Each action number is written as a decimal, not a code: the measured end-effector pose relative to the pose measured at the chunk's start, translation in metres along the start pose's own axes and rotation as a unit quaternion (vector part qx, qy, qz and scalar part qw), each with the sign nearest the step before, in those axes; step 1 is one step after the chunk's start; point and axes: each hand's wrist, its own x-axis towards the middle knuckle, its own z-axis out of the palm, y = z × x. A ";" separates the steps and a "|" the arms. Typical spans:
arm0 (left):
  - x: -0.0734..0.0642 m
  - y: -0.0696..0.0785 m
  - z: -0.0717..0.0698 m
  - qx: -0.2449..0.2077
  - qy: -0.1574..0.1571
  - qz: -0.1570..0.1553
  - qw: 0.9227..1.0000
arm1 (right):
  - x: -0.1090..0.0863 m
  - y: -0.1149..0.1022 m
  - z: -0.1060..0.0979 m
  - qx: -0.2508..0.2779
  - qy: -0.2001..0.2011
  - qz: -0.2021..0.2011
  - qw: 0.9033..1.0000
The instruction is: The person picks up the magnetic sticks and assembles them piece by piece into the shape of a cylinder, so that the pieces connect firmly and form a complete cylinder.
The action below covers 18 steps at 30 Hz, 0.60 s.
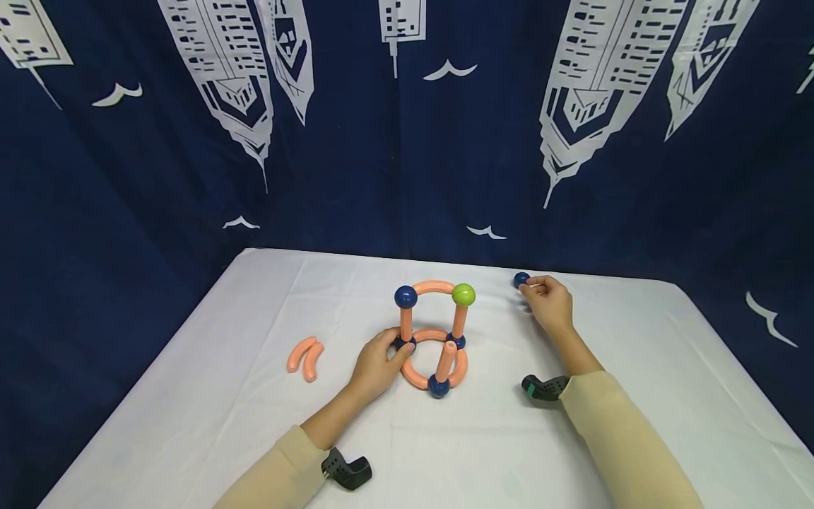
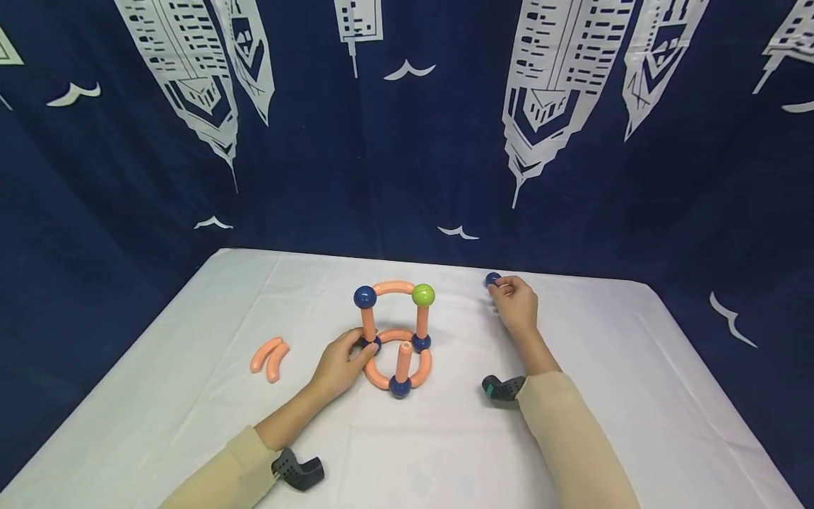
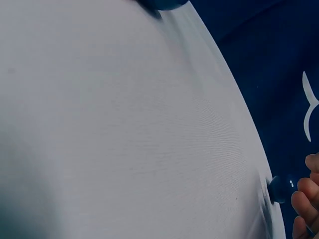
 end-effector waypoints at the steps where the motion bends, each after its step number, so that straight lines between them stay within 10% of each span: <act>1: 0.000 0.000 0.000 0.000 0.001 0.001 1.000 | 0.002 0.000 0.001 -0.004 0.004 0.002 1.000; 18: 0.000 -0.003 0.000 -0.001 0.002 -0.004 1.000 | 0.017 0.010 0.025 -0.078 -0.019 0.053 0.995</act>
